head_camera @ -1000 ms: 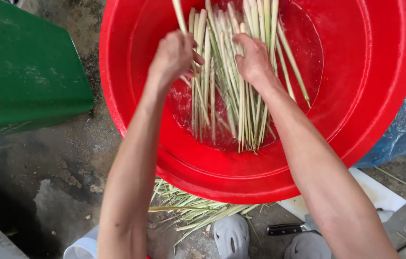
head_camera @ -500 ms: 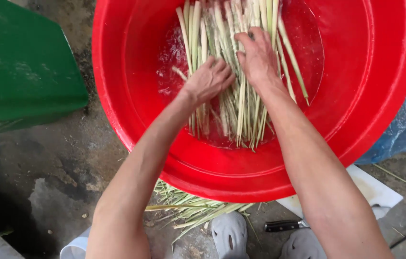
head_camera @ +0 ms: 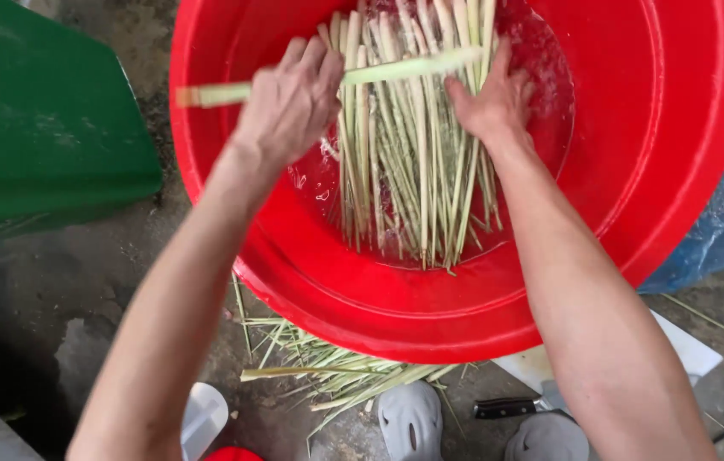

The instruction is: The person cuts a lemongrass stalk on a board, washes several stalks in a large red tub of water by hand, and then removes stalks from a plastic bag to continue the process.

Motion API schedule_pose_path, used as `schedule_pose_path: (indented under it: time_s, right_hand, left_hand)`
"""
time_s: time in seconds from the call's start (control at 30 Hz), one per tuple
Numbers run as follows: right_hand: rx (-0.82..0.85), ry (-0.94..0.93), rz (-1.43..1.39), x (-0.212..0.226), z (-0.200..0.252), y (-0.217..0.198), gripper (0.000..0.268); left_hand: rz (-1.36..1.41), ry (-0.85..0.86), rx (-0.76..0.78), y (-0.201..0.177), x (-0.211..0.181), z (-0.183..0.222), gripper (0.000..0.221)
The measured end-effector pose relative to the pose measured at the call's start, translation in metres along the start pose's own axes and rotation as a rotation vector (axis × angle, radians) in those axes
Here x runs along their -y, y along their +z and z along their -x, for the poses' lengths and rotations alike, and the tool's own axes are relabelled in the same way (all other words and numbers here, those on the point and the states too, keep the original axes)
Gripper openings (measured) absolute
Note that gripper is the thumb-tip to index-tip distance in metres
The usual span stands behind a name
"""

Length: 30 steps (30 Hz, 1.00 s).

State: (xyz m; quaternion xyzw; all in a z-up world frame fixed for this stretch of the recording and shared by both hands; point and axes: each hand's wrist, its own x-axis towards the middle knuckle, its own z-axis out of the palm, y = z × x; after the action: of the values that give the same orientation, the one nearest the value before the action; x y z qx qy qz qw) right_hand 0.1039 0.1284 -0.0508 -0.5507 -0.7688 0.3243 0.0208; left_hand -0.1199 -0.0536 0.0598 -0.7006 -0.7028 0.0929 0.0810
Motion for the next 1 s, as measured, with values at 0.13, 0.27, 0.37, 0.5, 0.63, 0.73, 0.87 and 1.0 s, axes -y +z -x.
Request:
schedule_pose_path:
  time_s: [0.13, 0.27, 0.37, 0.5, 0.63, 0.73, 0.87, 1.0]
  right_hand:
    - [0.234, 0.074, -0.159, 0.017, 0.003, 0.001, 0.125]
    - [0.297, 0.016, -0.126, 0.042, 0.014, 0.011, 0.139]
    - [0.266, 0.007, -0.309, 0.037, 0.019, 0.02, 0.135]
    - [0.226, 0.163, -0.462, 0.035, 0.014, 0.022, 0.122]
    - [0.339, 0.328, -0.737, 0.021, 0.008, 0.008, 0.1]
    - [0.417, 0.237, -0.955, -0.002, -0.008, 0.005, 0.091]
    - [0.126, 0.167, -0.61, -0.001, -0.009, 0.009, 0.099]
    - [0.211, 0.095, -0.46, 0.03, -0.01, 0.01, 0.109]
  left_hand:
    - [0.448, -0.585, 0.368, 0.115, -0.026, 0.0, 0.078]
    - [0.675, -0.864, 0.48, 0.157, -0.08, -0.028, 0.13]
    - [1.202, -1.073, 0.208, 0.113, -0.106, -0.031, 0.097]
    - [1.206, -1.053, 0.031, 0.069, -0.089, -0.043, 0.079]
    - [1.383, -0.797, -0.228, 0.057, -0.09, -0.044, 0.06]
    - [1.435, -0.839, 0.014, 0.063, -0.066, -0.041, 0.067]
    - [1.262, -1.002, 0.165, 0.078, -0.065, -0.034, 0.104]
    - [1.227, -1.1, 0.135, 0.103, -0.09, -0.072, 0.138]
